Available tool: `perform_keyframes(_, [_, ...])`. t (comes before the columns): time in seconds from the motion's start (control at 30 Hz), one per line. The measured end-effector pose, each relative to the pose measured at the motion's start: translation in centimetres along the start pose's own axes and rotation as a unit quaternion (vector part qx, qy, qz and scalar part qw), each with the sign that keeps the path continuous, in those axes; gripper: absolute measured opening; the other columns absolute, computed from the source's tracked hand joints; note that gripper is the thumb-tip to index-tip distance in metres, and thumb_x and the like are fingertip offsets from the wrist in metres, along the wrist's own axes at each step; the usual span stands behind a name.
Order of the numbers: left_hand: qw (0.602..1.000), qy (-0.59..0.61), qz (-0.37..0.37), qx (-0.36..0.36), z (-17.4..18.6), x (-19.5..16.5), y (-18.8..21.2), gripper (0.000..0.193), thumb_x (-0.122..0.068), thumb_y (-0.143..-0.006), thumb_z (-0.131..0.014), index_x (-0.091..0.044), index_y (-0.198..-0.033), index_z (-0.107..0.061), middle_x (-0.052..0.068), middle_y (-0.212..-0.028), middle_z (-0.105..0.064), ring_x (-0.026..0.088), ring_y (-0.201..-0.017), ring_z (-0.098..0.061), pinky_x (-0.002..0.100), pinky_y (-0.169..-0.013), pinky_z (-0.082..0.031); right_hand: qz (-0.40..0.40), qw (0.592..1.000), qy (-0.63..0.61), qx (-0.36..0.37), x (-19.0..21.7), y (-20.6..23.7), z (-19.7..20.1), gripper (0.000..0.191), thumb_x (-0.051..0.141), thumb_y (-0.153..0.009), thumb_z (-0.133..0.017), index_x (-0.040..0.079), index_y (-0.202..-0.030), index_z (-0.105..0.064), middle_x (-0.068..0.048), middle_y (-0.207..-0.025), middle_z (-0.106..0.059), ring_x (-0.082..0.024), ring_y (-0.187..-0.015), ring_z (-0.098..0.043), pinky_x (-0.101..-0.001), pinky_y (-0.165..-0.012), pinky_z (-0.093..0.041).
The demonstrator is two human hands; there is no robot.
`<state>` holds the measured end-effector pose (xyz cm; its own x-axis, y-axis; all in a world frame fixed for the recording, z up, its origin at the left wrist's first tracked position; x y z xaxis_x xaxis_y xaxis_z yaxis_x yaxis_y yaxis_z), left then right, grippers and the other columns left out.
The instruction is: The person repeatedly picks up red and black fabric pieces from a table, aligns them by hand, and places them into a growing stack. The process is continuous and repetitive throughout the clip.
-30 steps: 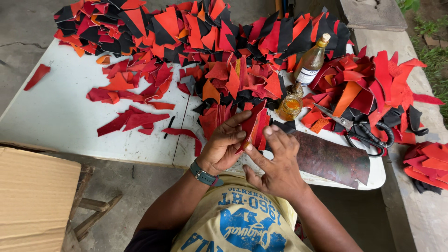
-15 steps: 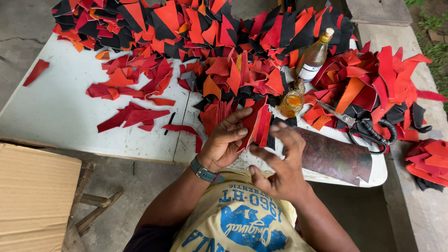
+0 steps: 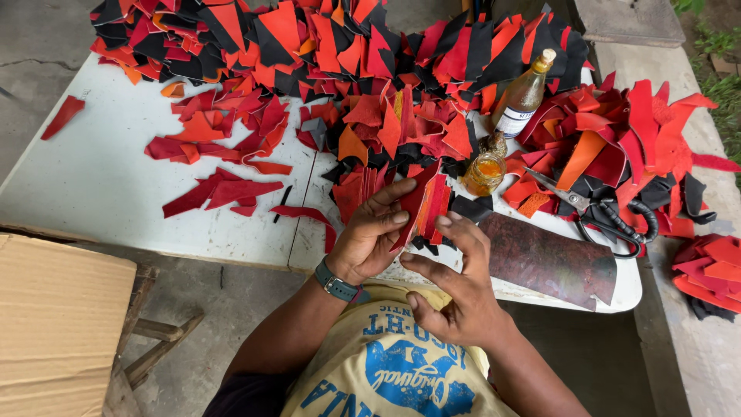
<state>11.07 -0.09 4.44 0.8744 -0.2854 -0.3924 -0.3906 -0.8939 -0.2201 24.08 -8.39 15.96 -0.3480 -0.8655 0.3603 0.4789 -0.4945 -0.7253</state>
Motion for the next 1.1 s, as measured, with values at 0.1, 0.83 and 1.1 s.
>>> perform_keyframes(0.1, [1.0,0.022,0.009,0.008,-0.3,0.2,0.3,0.047,0.009,-0.099,-0.059,-0.002,-0.144,-0.053,0.016,-0.143,-0.061,0.022,-0.123,-0.067,0.032,-0.106,-0.058,-0.031,0.996,0.086,-0.006,-0.8,-0.9,0.7,0.049,0.029,-0.072,-0.077,0.01,-0.118,-0.075,-0.023,-0.149,-0.04,-0.043,-0.142,-0.036,-0.0569,-0.12,-0.03])
perform_keyframes(0.83, [0.666,-0.708,-0.234,-0.021,-4.9,-12.9,-4.2,0.012,0.004,-0.091,-0.071,0.0,-0.101,-0.066,0.009,-0.103,-0.073,0.015,-0.094,-0.072,0.028,-0.081,-0.06,-0.278,0.938,-0.103,-0.178,-9.3,10.9,6.8,0.046,0.017,-0.096,-0.069,-0.003,-0.135,-0.059,-0.017,-0.146,-0.048,-0.023,-0.123,-0.061,-0.0386,-0.106,-0.05])
perform_keyframes(1.1, [0.575,-0.766,-0.221,0.184,-4.1,-7.8,-17.9,0.015,0.012,-0.077,-0.067,-0.001,-0.082,-0.068,0.012,-0.108,-0.075,0.024,-0.101,-0.074,0.036,-0.088,-0.059,-0.262,0.933,-0.069,-0.237,-9.4,11.8,8.5,0.042,0.016,-0.101,-0.069,-0.003,-0.136,-0.058,-0.015,-0.144,-0.051,-0.021,-0.119,-0.065,-0.0354,-0.105,-0.052])
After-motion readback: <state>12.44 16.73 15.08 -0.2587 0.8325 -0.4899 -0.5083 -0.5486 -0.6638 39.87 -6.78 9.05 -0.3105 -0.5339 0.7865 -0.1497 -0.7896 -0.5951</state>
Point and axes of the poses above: each hand's wrist, its own y-axis away from the middle knuckle, its own z-axis out of the back of the hand, x = y × z, the point moved 7 cm from there along -y, towards the middle knuckle
